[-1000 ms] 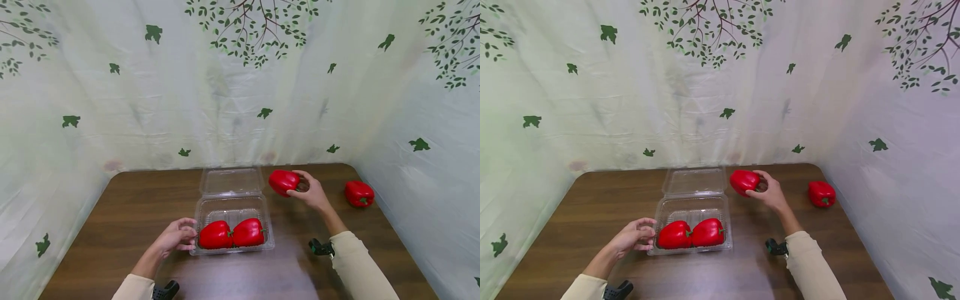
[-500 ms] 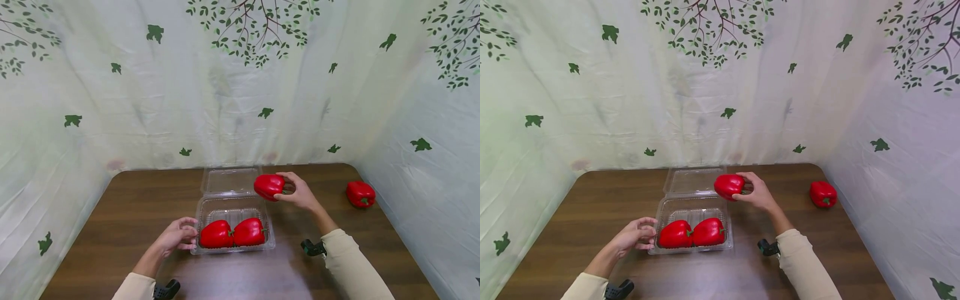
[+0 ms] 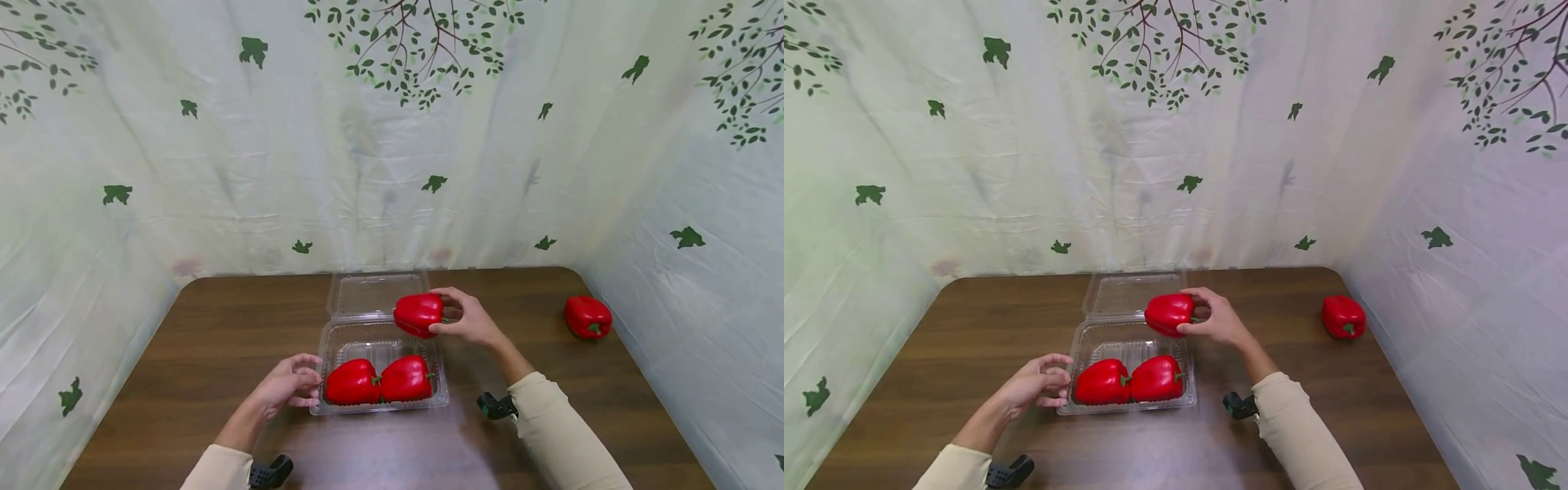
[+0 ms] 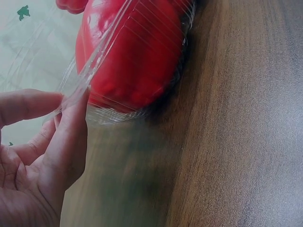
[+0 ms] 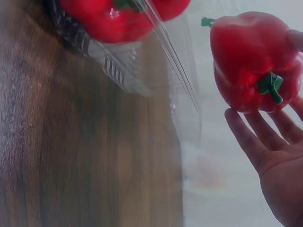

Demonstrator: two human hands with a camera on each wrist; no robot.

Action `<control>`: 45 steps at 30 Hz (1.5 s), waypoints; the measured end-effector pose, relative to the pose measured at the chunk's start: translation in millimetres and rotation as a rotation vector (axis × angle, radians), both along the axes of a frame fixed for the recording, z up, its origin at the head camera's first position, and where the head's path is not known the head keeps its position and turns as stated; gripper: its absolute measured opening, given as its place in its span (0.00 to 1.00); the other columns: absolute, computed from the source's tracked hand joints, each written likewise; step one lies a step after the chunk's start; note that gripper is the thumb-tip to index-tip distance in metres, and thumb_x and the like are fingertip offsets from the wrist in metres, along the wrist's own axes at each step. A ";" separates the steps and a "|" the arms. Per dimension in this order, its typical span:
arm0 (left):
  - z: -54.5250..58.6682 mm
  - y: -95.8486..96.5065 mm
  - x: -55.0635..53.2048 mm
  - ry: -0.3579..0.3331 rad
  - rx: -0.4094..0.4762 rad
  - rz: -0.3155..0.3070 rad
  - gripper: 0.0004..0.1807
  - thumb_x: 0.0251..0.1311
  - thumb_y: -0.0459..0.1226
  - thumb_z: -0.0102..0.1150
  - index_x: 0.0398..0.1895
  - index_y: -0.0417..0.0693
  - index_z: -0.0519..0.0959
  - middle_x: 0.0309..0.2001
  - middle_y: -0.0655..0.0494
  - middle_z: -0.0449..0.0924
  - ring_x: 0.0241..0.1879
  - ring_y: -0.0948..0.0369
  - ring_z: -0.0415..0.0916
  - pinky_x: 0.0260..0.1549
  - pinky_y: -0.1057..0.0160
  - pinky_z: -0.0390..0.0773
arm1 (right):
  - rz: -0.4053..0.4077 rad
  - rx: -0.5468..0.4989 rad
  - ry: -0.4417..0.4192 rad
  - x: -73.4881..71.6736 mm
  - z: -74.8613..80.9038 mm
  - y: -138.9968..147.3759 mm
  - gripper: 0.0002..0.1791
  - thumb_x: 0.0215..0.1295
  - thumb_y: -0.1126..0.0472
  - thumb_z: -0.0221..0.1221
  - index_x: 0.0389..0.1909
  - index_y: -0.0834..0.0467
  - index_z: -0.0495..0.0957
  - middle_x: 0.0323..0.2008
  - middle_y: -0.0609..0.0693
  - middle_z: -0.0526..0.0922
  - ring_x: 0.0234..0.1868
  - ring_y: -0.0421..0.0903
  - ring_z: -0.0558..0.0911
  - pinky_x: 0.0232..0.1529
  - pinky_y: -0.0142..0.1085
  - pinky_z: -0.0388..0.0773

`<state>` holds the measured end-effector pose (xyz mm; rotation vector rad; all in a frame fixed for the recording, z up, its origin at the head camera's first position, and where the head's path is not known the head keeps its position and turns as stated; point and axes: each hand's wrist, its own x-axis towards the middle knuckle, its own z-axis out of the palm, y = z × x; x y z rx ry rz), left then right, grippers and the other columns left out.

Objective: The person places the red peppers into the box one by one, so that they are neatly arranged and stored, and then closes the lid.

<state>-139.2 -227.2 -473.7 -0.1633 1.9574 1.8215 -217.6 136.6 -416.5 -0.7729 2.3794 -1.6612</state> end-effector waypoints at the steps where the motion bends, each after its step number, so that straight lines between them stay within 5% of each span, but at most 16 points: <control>1: -0.1 0.1 0.1 0.001 0.002 -0.002 0.24 0.64 0.27 0.52 0.60 0.30 0.59 0.33 0.49 0.75 0.27 0.59 0.75 0.31 0.56 0.85 | 0.007 0.003 -0.002 0.0 -0.3 -1.1 0.33 0.53 0.70 0.67 0.61 0.70 0.68 0.56 0.67 0.74 0.51 0.63 0.78 0.53 0.51 0.78; 7: -0.2 1.1 0.2 0.002 0.005 -0.005 0.24 0.64 0.27 0.51 0.61 0.30 0.59 0.34 0.49 0.75 0.27 0.59 0.75 0.32 0.56 0.85 | 0.046 0.018 0.018 0.4 -3.0 -9.7 0.32 0.53 0.69 0.66 0.60 0.70 0.69 0.55 0.67 0.74 0.50 0.64 0.78 0.51 0.54 0.78; 15: 0.0 2.8 1.2 0.001 0.005 -0.003 0.23 0.64 0.27 0.50 0.61 0.29 0.59 0.33 0.49 0.75 0.26 0.59 0.75 0.32 0.56 0.85 | 0.081 -0.002 -0.011 -17.7 -39.4 -16.4 0.34 0.54 0.69 0.66 0.64 0.67 0.67 0.57 0.67 0.73 0.53 0.64 0.77 0.51 0.56 0.78; 22: -0.6 2.9 -0.2 0.004 0.000 -0.002 0.23 0.64 0.27 0.50 0.60 0.30 0.59 0.33 0.49 0.75 0.27 0.59 0.75 0.32 0.55 0.85 | 0.095 0.035 -0.028 -17.6 -36.9 -25.9 0.34 0.55 0.63 0.68 0.63 0.61 0.69 0.56 0.60 0.75 0.53 0.59 0.78 0.49 0.44 0.81; 45: 1.4 0.3 -1.0 0.004 -0.006 -0.018 0.24 0.65 0.28 0.51 0.62 0.31 0.58 0.34 0.49 0.75 0.27 0.58 0.75 0.32 0.56 0.85 | 0.153 0.167 -0.071 -22.2 -30.8 -68.1 0.33 0.53 0.58 0.69 0.62 0.56 0.72 0.51 0.55 0.78 0.46 0.54 0.81 0.42 0.39 0.83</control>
